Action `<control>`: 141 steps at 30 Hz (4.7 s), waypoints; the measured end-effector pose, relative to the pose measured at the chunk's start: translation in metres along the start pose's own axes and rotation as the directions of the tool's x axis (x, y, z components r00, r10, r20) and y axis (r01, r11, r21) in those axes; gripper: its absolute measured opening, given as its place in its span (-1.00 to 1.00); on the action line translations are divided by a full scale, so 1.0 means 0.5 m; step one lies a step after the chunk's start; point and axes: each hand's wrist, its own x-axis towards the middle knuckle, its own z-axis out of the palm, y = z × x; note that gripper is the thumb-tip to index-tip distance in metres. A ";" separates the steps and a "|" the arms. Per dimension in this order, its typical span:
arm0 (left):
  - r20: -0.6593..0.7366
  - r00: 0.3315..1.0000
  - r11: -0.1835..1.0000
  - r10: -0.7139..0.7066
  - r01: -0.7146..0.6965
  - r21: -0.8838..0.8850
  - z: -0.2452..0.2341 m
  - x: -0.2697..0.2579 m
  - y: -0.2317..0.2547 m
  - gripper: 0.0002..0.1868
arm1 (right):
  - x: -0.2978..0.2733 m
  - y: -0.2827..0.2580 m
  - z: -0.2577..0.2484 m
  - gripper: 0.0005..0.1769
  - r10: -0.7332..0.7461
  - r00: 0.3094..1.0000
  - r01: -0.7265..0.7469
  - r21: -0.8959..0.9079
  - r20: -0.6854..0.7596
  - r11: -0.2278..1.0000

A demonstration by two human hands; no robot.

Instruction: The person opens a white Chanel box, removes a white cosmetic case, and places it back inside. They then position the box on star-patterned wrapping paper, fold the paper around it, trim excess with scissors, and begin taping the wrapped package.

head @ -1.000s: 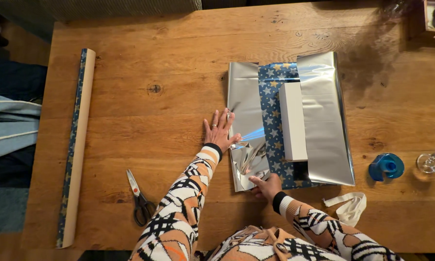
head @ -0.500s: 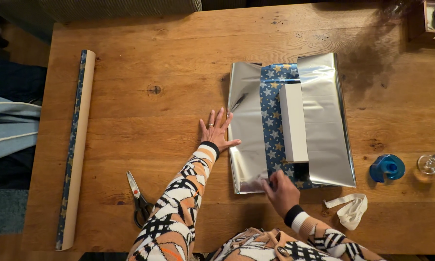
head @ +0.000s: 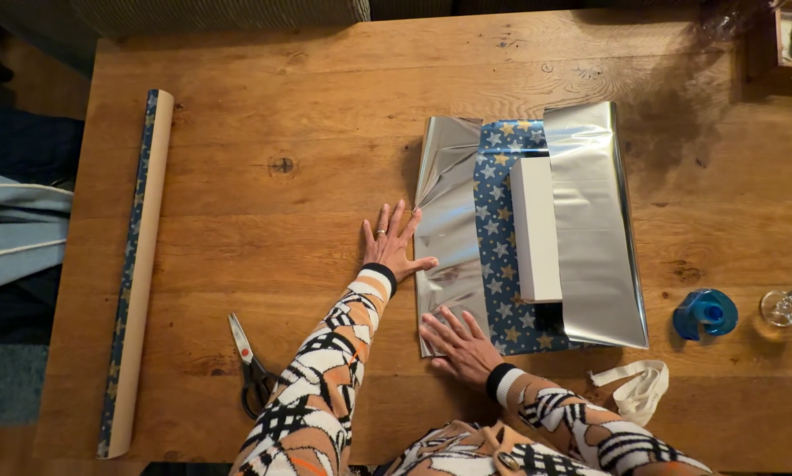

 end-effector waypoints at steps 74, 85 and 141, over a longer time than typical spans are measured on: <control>-0.078 0.987 0.987 -0.138 0.143 0.073 0.041 0.155 0.021 -0.22 | 0.038 -0.010 -0.029 0.07 -0.112 0.992 0.107 -0.089 -0.052 0.990; -0.025 0.959 0.954 -0.282 0.283 0.096 -0.018 0.323 0.024 -0.14 | 0.036 -0.011 -0.026 0.08 -0.107 0.994 0.105 -0.083 -0.024 0.991; -0.225 0.160 0.240 -0.961 0.887 -0.394 0.130 -0.556 -0.299 -0.09 | -0.086 -0.099 -0.133 -0.55 0.229 0.972 -0.200 0.331 -0.048 0.922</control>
